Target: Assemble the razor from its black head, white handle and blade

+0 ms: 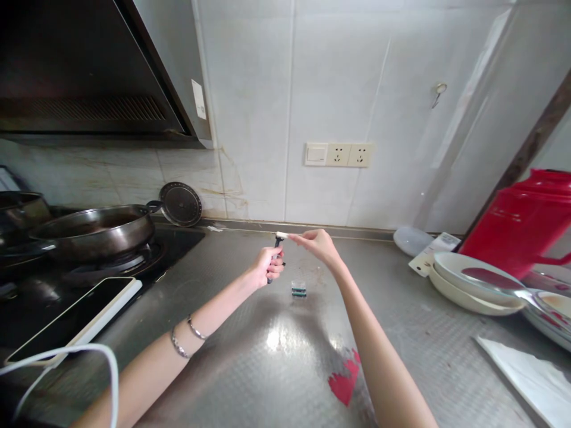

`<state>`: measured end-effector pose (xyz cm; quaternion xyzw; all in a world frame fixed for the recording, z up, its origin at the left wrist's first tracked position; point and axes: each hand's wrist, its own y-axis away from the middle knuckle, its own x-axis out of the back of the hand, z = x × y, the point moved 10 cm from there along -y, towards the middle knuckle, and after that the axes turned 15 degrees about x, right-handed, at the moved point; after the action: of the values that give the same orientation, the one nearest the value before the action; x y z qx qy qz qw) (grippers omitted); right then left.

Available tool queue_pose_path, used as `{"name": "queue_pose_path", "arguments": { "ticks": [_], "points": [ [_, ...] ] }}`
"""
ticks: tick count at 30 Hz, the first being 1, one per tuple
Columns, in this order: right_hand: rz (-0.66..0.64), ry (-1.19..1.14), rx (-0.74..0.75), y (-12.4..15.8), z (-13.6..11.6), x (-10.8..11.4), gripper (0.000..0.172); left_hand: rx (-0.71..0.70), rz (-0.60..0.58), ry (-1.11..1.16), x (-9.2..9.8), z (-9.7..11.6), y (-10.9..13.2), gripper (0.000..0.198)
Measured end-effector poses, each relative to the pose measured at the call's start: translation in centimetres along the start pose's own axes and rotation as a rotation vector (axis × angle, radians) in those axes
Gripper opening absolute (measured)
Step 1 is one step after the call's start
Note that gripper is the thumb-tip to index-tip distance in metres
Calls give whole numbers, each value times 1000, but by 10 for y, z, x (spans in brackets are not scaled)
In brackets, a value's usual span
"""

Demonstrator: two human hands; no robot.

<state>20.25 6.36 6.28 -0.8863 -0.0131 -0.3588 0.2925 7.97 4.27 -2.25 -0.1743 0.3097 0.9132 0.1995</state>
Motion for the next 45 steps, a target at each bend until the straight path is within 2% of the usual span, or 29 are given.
{"name": "queue_pose_path", "arguments": {
  "ticks": [4, 7, 9, 11, 16, 19, 24, 30, 33, 38, 41, 45],
  "points": [
    [-4, -31, -20, 4, 11, -2, 59, -4, -51, -24, -6, 2, 2, 24],
    [12, -1, -73, 10, 30, 8, 59, -28, -31, -25, -2, 6, 2, 25],
    [31, 7, -79, 12, 33, 17, 59, -45, -28, -35, 0, 8, 0, 25],
    [49, -6, -53, 11, 26, 25, 60, -91, -10, -72, 3, 12, -2, 25],
    [52, 43, -21, 6, -5, 39, 63, -311, 186, -236, 20, 31, -1, 33],
    [23, 121, 8, 6, -24, 41, 65, -451, 257, -345, 23, 42, 5, 42],
    [-43, 152, 120, 8, -60, 32, 65, -622, 219, -478, 13, 50, 14, 49],
    [-83, 89, 145, 9, -82, 26, 57, -668, 199, -488, 11, 51, 14, 52],
    [-120, -112, 108, 11, -86, 15, 51, -648, 217, -445, 14, 53, 13, 50],
    [-228, -543, 21, 18, -93, -27, 38, -565, 270, -361, 18, 51, 13, 47],
    [-270, -701, 0, 19, -98, -46, 34, -562, 257, -331, 14, 52, 17, 48],
    [-218, -742, 9, 15, -99, -44, 32, -544, 242, -306, 13, 51, 18, 48]
  ]
}}
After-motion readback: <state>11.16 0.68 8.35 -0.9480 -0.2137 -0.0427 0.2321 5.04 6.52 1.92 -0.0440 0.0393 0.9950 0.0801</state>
